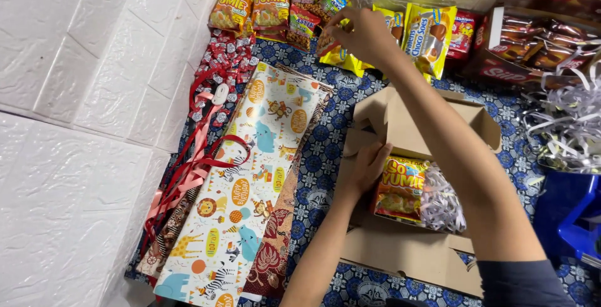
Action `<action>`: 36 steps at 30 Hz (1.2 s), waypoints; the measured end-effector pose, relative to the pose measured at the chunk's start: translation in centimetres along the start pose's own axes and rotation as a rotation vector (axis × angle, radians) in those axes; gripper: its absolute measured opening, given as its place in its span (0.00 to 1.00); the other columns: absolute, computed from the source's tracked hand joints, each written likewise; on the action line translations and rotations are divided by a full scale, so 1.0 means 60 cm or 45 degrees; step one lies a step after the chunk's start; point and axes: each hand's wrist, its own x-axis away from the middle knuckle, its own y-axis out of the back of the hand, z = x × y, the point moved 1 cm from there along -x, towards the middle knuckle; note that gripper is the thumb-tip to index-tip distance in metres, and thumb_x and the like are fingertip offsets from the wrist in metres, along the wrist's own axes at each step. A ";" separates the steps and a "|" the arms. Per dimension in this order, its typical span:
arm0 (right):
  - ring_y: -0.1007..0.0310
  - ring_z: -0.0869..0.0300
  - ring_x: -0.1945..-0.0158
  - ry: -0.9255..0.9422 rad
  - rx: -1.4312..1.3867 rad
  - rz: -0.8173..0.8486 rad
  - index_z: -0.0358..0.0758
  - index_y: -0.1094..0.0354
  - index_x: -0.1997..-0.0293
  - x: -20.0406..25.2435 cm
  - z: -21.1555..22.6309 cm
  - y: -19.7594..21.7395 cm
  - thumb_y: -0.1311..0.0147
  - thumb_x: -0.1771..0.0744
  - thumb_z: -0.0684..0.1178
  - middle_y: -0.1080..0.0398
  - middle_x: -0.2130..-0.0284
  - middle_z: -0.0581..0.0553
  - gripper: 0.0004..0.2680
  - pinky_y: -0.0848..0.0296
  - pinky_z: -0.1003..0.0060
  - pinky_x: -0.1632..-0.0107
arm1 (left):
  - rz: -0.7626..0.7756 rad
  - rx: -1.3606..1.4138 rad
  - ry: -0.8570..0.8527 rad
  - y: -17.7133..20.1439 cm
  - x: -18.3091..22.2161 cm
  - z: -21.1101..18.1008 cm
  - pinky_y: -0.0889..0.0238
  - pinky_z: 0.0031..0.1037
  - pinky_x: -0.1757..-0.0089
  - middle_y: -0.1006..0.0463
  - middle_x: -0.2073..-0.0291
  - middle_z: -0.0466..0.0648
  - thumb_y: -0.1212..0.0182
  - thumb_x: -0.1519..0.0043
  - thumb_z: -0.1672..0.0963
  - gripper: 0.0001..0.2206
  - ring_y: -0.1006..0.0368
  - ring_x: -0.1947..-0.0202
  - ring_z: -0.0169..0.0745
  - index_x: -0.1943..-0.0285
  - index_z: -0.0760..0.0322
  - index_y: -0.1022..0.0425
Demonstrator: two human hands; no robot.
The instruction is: A person is seen filling a small cardboard box with various snack packets and then wrapping the box with decorative paper.
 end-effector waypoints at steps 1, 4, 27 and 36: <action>0.31 0.61 0.80 0.077 -0.013 -0.050 0.41 0.28 0.53 0.027 0.030 0.040 0.47 0.30 0.48 0.24 0.67 0.40 0.06 0.37 0.66 0.79 | 0.007 -0.033 -0.019 -0.002 -0.003 0.006 0.57 0.27 0.76 0.44 0.85 0.39 0.57 0.34 0.47 0.20 0.46 0.84 0.28 0.77 0.56 0.50; 0.19 0.57 0.64 -0.046 -0.289 -0.051 0.40 0.34 0.50 0.145 0.094 0.137 0.51 0.30 0.53 0.24 0.60 0.36 0.09 0.30 0.72 0.73 | 0.036 -0.134 -0.045 -0.001 -0.004 0.009 0.53 0.29 0.74 0.41 0.86 0.39 0.61 0.33 0.48 0.19 0.43 0.84 0.31 0.75 0.56 0.51; 0.28 0.45 0.49 -0.491 -0.005 -0.486 0.31 0.31 0.51 0.602 -0.073 0.100 0.38 0.37 0.41 0.26 0.61 0.37 0.12 0.32 0.49 0.43 | -0.124 -0.180 0.383 -0.025 -0.007 0.077 0.59 0.34 0.41 0.41 0.44 0.61 0.55 0.33 0.44 0.23 0.48 0.41 0.54 0.42 0.65 0.39; 0.32 0.57 0.51 -0.402 0.518 -0.315 0.47 0.30 0.60 0.591 -0.056 0.095 0.41 0.34 0.59 0.25 0.61 0.53 0.10 0.42 0.58 0.46 | -0.129 -0.156 0.261 -0.020 -0.008 0.072 0.58 0.31 0.52 0.41 0.57 0.55 0.55 0.33 0.46 0.17 0.46 0.54 0.46 0.52 0.62 0.42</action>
